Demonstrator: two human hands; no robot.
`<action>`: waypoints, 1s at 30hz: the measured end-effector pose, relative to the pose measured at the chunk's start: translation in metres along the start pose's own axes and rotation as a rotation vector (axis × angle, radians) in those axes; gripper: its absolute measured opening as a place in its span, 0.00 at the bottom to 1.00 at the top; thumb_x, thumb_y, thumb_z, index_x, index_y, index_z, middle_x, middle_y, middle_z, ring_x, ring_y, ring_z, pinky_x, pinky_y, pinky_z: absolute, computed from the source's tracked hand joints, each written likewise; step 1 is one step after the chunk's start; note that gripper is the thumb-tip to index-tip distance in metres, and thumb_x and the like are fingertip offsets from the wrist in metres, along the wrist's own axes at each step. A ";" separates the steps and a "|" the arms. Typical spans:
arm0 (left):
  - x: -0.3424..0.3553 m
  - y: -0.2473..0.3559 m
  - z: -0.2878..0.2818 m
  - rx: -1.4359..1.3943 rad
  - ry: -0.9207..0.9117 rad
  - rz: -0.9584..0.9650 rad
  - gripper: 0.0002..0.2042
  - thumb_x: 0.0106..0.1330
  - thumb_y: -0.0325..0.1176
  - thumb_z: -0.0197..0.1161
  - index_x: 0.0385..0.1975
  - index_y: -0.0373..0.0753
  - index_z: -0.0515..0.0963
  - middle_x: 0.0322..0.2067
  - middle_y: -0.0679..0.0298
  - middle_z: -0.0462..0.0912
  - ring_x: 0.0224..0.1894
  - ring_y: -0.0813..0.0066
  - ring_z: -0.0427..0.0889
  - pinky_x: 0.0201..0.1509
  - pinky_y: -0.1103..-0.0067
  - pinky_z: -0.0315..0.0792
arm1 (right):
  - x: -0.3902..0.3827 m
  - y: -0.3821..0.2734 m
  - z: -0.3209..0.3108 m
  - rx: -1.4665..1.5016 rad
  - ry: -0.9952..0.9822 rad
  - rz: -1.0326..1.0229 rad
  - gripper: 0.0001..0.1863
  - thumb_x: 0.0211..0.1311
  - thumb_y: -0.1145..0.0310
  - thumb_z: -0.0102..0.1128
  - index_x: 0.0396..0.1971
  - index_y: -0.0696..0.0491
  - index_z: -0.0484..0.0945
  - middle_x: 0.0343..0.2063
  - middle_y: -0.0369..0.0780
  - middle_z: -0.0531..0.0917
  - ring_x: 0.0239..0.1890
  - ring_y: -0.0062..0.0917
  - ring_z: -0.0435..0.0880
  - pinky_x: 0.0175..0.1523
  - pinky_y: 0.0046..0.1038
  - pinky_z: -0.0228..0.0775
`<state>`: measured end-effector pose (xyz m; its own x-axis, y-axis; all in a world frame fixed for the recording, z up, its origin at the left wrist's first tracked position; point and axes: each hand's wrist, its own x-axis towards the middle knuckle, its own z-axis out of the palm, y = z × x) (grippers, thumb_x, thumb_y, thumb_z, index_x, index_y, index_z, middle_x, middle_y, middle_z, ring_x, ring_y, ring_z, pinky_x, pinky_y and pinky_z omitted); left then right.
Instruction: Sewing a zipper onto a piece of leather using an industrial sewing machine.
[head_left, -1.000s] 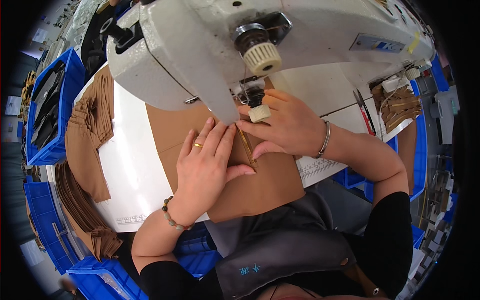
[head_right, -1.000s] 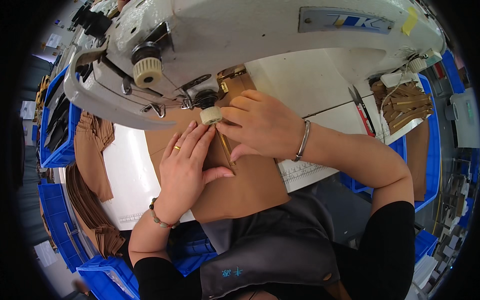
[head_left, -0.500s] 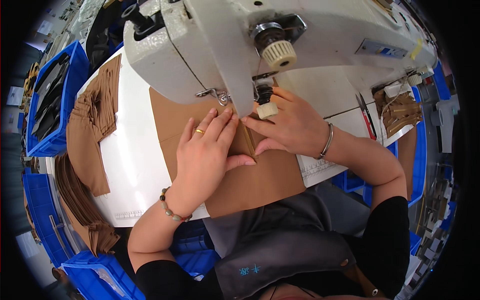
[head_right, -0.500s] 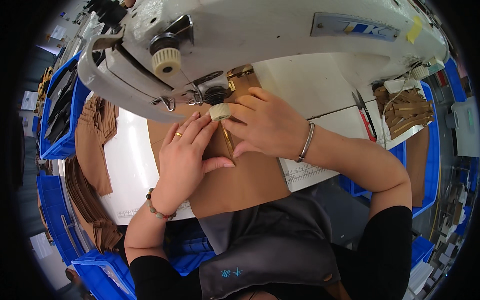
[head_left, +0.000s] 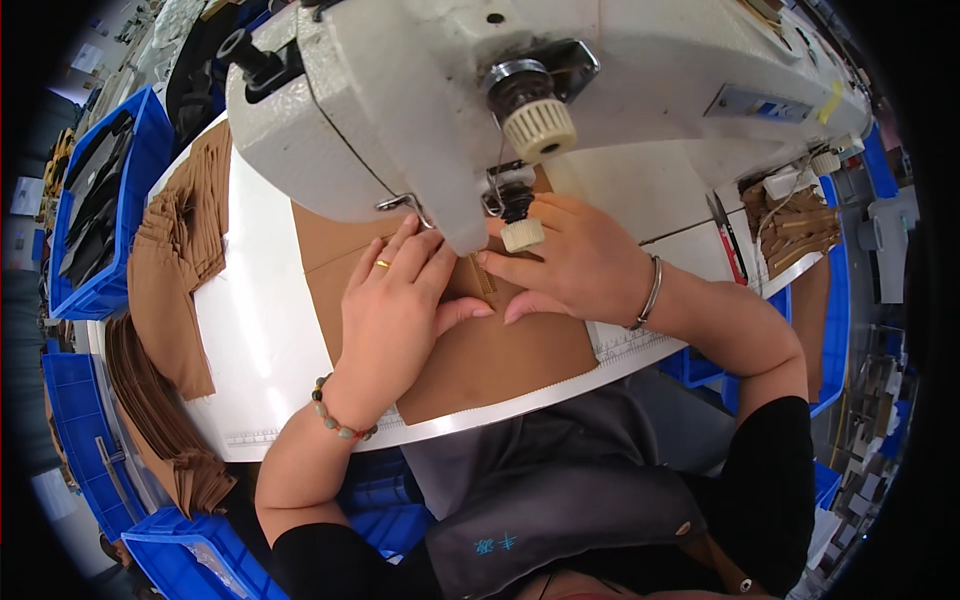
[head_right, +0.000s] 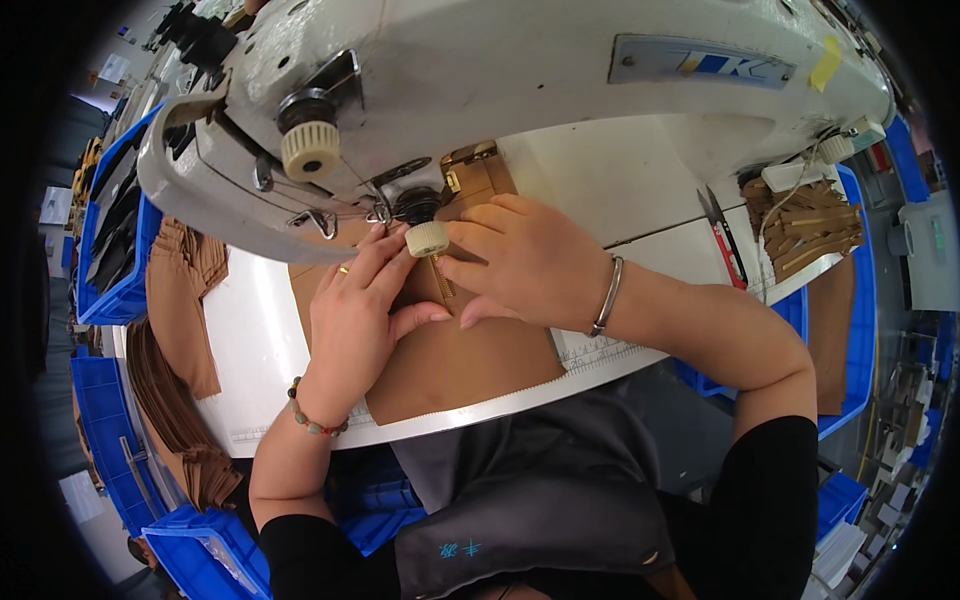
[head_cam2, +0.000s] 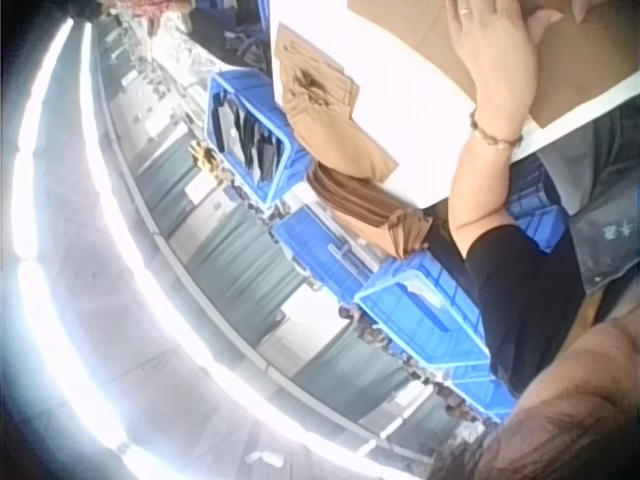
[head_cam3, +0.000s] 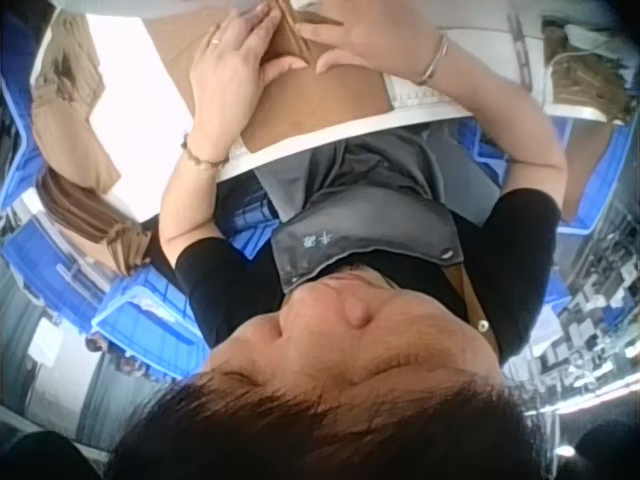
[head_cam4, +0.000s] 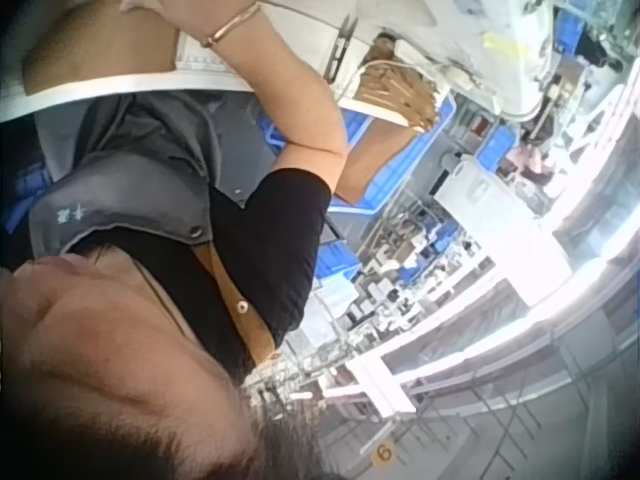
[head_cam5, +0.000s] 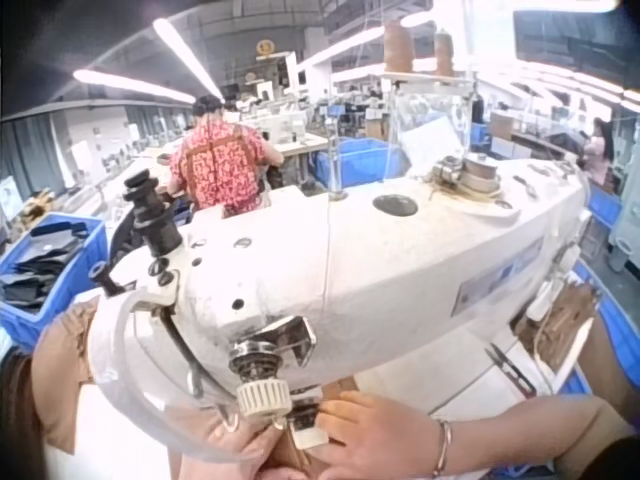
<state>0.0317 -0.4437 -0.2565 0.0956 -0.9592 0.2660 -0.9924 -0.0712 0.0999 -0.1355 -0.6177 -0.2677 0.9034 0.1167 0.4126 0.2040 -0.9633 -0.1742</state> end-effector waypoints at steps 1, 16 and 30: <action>-0.003 0.001 0.001 -0.048 0.012 0.002 0.33 0.50 0.54 0.71 0.51 0.35 0.82 0.54 0.60 0.82 0.62 0.59 0.79 0.60 0.67 0.73 | 0.000 -0.001 0.000 0.000 -0.001 0.002 0.28 0.45 0.47 0.71 0.44 0.49 0.82 0.47 0.38 0.80 0.50 0.31 0.79 0.58 0.33 0.70; 0.009 -0.005 0.001 -0.070 0.034 0.007 0.27 0.55 0.50 0.71 0.49 0.34 0.83 0.53 0.59 0.83 0.59 0.56 0.81 0.54 0.67 0.75 | 0.003 0.002 0.002 0.022 -0.018 0.060 0.28 0.43 0.49 0.74 0.43 0.51 0.83 0.51 0.41 0.80 0.53 0.34 0.78 0.59 0.34 0.71; -0.015 0.021 -0.011 -0.181 -0.060 0.010 0.29 0.53 0.43 0.75 0.54 0.34 0.81 0.55 0.56 0.83 0.61 0.57 0.80 0.62 0.66 0.76 | -0.001 -0.005 0.003 0.073 0.038 0.050 0.22 0.47 0.54 0.73 0.40 0.51 0.84 0.46 0.39 0.81 0.52 0.33 0.80 0.58 0.35 0.73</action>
<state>0.0100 -0.4281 -0.2478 0.0756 -0.9747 0.2104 -0.9628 -0.0165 0.2697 -0.1361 -0.6126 -0.2699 0.8987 0.0584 0.4348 0.1873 -0.9473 -0.2600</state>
